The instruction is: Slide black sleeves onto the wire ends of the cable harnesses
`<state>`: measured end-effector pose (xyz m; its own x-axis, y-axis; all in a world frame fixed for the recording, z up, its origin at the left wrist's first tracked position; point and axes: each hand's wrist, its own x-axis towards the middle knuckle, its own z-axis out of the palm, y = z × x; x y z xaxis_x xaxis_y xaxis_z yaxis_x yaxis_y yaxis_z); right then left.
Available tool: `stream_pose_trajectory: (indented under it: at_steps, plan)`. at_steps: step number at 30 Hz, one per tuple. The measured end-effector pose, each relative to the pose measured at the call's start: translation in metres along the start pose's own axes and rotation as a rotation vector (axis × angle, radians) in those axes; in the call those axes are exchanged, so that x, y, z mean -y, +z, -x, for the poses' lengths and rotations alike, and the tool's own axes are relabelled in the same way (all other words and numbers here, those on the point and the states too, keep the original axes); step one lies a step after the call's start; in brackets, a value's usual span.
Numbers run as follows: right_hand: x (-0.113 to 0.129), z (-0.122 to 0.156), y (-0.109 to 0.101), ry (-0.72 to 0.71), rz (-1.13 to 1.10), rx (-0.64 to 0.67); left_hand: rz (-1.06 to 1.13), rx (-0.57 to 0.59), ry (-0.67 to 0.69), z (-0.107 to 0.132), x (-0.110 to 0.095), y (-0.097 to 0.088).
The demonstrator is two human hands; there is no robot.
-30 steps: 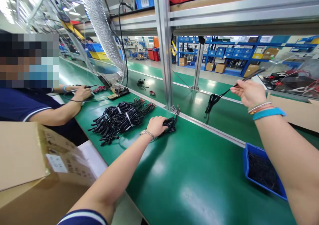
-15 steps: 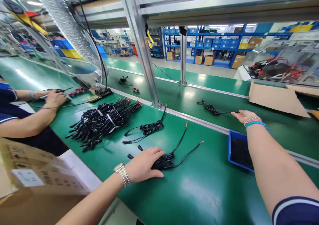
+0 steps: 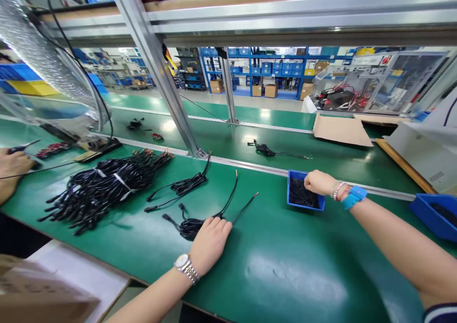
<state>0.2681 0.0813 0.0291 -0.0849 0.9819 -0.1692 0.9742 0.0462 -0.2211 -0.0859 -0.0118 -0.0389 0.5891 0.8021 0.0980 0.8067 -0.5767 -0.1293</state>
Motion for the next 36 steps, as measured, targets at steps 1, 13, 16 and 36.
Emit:
stream_pose_trajectory:
  at_steps: [1,13,16,36]
  plan:
    - [0.002,0.003,0.005,0.004,0.075,0.006,0.015,0.002,0.008,0.004,-0.003,0.001]
    - [0.016,0.005,0.026,-0.072,0.28,-0.046,0.315,0.144,-0.249,-0.019,-0.034,-0.006]
    - [0.013,0.007,0.024,-0.079,0.201,-0.068,0.539,0.148,-0.339,-0.049,-0.04,-0.009]
    - [0.088,0.039,0.038,-0.24,-0.94,-0.184,2.062,-0.145,-0.405,-0.092,-0.063,-0.026]
